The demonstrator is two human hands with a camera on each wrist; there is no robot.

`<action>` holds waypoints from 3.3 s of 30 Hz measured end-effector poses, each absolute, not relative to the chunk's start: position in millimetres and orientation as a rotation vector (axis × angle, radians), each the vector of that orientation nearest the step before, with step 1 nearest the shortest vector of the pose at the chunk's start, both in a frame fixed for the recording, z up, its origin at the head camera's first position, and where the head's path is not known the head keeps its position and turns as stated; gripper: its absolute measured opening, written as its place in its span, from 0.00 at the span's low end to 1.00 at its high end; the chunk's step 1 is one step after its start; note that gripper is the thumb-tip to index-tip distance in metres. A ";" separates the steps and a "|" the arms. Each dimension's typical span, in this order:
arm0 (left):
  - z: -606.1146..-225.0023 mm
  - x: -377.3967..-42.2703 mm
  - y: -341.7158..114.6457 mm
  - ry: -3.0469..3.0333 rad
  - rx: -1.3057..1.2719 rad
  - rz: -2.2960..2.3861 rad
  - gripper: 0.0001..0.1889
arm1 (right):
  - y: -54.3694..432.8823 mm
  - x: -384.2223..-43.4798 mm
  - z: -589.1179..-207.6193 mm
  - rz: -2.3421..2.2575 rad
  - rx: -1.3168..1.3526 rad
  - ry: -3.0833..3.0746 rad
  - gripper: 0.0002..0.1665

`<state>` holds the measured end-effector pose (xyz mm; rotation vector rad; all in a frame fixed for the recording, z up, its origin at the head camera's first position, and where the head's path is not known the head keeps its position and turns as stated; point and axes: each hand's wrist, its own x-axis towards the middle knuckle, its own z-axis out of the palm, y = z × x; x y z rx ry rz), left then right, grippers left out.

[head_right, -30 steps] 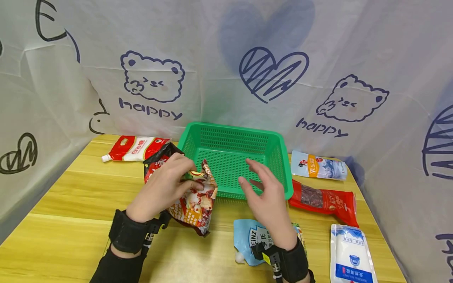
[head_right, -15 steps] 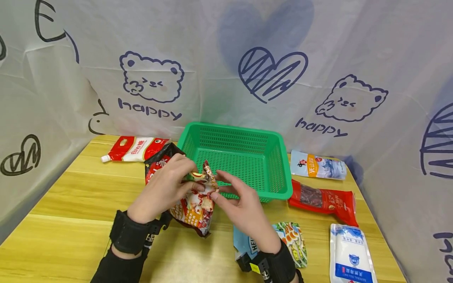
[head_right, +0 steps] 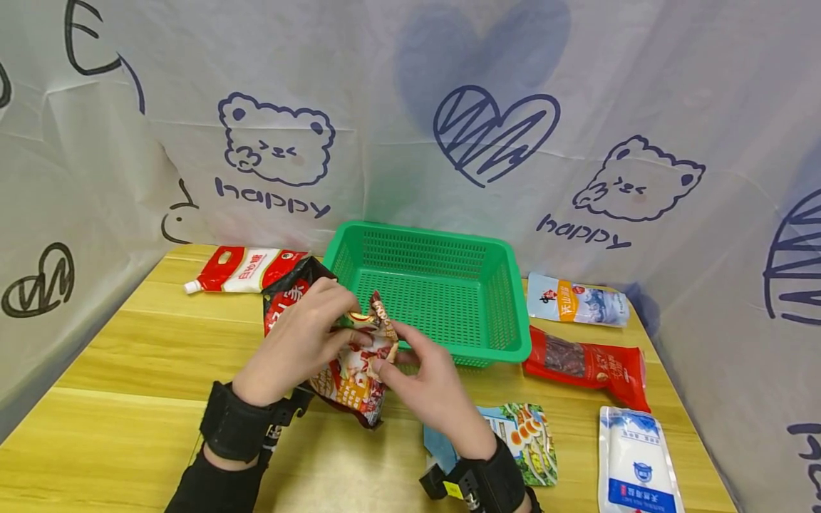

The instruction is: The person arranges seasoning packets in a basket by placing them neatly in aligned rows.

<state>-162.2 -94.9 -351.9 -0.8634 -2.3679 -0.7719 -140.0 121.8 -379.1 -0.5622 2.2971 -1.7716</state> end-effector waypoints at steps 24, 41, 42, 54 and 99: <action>-349.6 -165.4 -92.7 -2.259 -0.853 -0.688 0.18 | 118.8 -135.8 -379.4 -1.950 -0.511 2.292 0.34; -348.0 -166.9 -94.5 -2.166 -0.754 -0.825 0.46 | 123.2 -137.5 -379.6 -2.250 -0.478 2.307 0.31; -347.9 -167.1 -94.5 -2.156 -0.740 -0.838 0.47 | 123.2 -137.6 -379.0 -2.276 -0.459 2.300 0.31; -353.5 -172.0 -89.6 -2.068 -0.565 -1.039 0.50 | 130.5 -137.4 -371.5 -2.549 -0.278 2.211 0.32; -355.6 -163.7 -59.3 -1.748 -0.491 -2.330 0.37 | 121.5 -135.1 -381.0 -2.740 -0.481 2.100 0.31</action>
